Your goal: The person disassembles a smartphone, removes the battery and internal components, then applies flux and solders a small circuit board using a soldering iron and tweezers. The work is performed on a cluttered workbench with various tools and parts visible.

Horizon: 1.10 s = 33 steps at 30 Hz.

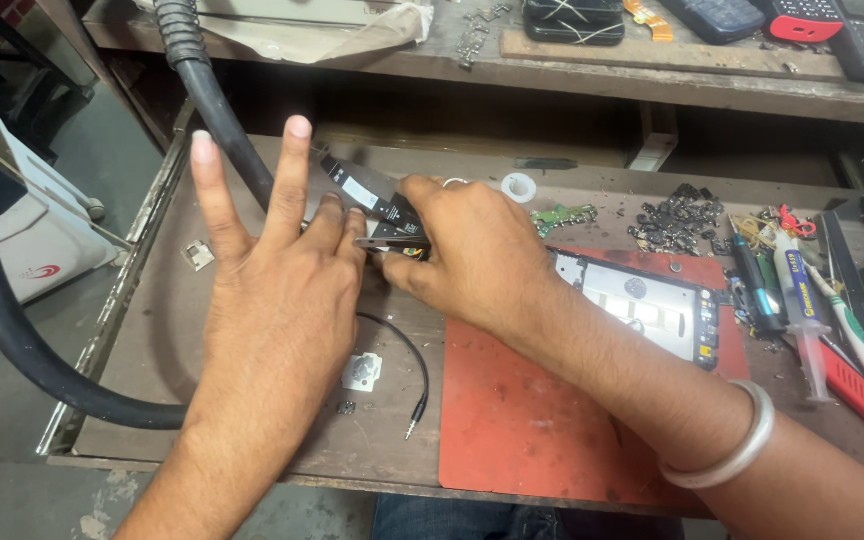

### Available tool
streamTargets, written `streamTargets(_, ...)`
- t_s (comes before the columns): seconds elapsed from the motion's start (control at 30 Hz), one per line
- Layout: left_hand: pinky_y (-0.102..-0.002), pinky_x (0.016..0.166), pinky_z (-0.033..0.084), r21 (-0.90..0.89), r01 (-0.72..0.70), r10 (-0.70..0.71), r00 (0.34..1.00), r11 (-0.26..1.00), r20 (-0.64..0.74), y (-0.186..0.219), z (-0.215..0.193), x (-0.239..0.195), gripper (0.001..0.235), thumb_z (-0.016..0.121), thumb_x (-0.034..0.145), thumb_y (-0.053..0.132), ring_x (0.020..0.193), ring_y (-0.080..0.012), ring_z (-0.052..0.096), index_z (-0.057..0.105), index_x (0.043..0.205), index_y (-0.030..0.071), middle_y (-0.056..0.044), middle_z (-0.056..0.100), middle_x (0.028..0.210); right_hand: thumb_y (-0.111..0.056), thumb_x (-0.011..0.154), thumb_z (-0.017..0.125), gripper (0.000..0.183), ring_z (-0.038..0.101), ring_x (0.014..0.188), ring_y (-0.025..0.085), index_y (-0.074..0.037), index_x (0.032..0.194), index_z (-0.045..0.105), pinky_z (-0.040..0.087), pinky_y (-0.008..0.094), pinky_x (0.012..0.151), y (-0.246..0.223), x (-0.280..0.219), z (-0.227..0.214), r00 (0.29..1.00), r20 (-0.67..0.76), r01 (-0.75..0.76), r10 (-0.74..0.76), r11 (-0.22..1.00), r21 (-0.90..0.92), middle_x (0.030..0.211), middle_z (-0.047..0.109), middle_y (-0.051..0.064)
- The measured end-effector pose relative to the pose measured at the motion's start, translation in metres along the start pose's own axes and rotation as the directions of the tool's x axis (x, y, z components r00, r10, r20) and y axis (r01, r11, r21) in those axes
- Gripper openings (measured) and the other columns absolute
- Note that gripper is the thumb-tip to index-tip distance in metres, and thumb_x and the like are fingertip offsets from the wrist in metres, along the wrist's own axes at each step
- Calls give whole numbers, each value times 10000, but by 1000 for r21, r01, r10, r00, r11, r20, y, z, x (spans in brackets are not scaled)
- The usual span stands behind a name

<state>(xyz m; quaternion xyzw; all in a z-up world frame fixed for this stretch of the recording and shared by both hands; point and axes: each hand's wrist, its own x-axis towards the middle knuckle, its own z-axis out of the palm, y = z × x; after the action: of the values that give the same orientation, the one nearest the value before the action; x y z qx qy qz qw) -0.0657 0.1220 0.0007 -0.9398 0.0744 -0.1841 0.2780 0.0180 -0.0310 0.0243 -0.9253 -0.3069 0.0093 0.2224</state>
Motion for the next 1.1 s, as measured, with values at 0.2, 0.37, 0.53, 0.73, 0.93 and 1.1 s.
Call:
streamTargets(0.2,-775,1139,-73,-92,-3,6,1000,996,30,1,1,5,283,638,938,244,1608,-353,264,765,1148,103,-20,728,1184,-247,712,816,397,737,802,335,-9,1005,696,575,447,739,1,-1,-2,1000,-21,23,-23,1000,-5,882,743,185)
streamTargets(0.37,-737,1158,-60,-42,-15,15,1000,999,-11,0,-16,5,414,648,870,156,1533,-332,394,726,1268,72,-19,731,1080,-275,718,864,524,749,769,288,10,1127,704,583,395,701,9,-15,-15,979,-165,138,-116,982,126,945,750,176)
streamTargets(0.53,-663,1223,47,-329,-19,-26,991,944,-132,-1,-41,10,392,658,856,60,1374,-322,568,726,1240,16,-86,731,1049,-119,885,771,241,756,845,129,-32,1108,736,611,291,727,42,-43,-53,974,-180,197,-138,908,369,966,794,55)
streamTargets(0.73,-521,1121,334,-771,-178,33,979,612,-199,22,-57,30,365,648,850,20,1072,-345,646,696,1209,-26,-160,716,1032,-68,950,726,62,627,726,37,-15,981,737,508,199,610,85,-94,-102,968,-175,-56,177,839,541,830,710,11)
streamTargets(0.93,-446,1078,379,-866,-347,166,937,360,-306,65,-53,55,502,740,798,119,1199,-370,584,639,1263,-41,-180,679,1240,-42,948,729,73,525,603,48,-10,1014,733,393,229,460,118,-131,-102,910,-173,-248,378,828,503,769,668,-5)
streamTargets(1.1,-509,1067,315,-859,-337,255,934,385,-251,83,-47,70,705,831,708,215,1244,-321,543,574,1306,-57,-170,643,1287,-126,875,793,257,528,642,67,-69,1125,770,426,269,539,131,-142,-90,899,-148,-328,412,858,395,735,655,16)
